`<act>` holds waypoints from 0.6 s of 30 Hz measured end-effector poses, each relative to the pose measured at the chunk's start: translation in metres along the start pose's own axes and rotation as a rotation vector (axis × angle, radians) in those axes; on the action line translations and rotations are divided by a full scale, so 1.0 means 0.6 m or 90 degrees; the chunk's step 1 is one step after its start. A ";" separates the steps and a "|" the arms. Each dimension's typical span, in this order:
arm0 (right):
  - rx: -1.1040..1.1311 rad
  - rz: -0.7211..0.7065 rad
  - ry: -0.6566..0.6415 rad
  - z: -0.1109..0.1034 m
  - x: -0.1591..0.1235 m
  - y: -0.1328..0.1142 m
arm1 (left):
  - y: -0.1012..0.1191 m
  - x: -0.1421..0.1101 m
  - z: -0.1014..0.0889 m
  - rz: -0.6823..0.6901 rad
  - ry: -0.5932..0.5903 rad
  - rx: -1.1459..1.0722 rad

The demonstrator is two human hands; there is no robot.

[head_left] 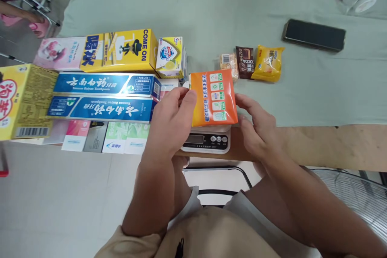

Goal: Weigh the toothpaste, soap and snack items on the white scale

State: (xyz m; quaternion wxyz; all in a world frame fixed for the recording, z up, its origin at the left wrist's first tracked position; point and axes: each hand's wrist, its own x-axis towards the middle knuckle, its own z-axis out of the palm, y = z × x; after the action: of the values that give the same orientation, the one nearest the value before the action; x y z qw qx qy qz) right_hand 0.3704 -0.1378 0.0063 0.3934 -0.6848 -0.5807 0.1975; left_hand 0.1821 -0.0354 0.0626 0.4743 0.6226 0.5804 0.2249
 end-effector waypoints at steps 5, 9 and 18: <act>-0.009 -0.028 -0.030 0.012 -0.009 -0.007 | 0.025 -0.014 0.009 0.043 -0.016 0.099; 0.003 -0.080 -0.001 0.024 -0.020 -0.005 | 0.042 -0.028 0.024 0.039 0.026 0.209; 0.182 -0.260 0.147 -0.001 -0.034 0.009 | 0.072 -0.050 0.080 0.209 0.062 0.107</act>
State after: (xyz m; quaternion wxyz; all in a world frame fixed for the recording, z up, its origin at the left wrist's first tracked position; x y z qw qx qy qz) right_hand 0.3695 -0.1576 -0.0012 0.5818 -0.5087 -0.6242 0.1145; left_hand 0.2377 -0.0738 0.0860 0.3492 0.7349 0.5096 0.2799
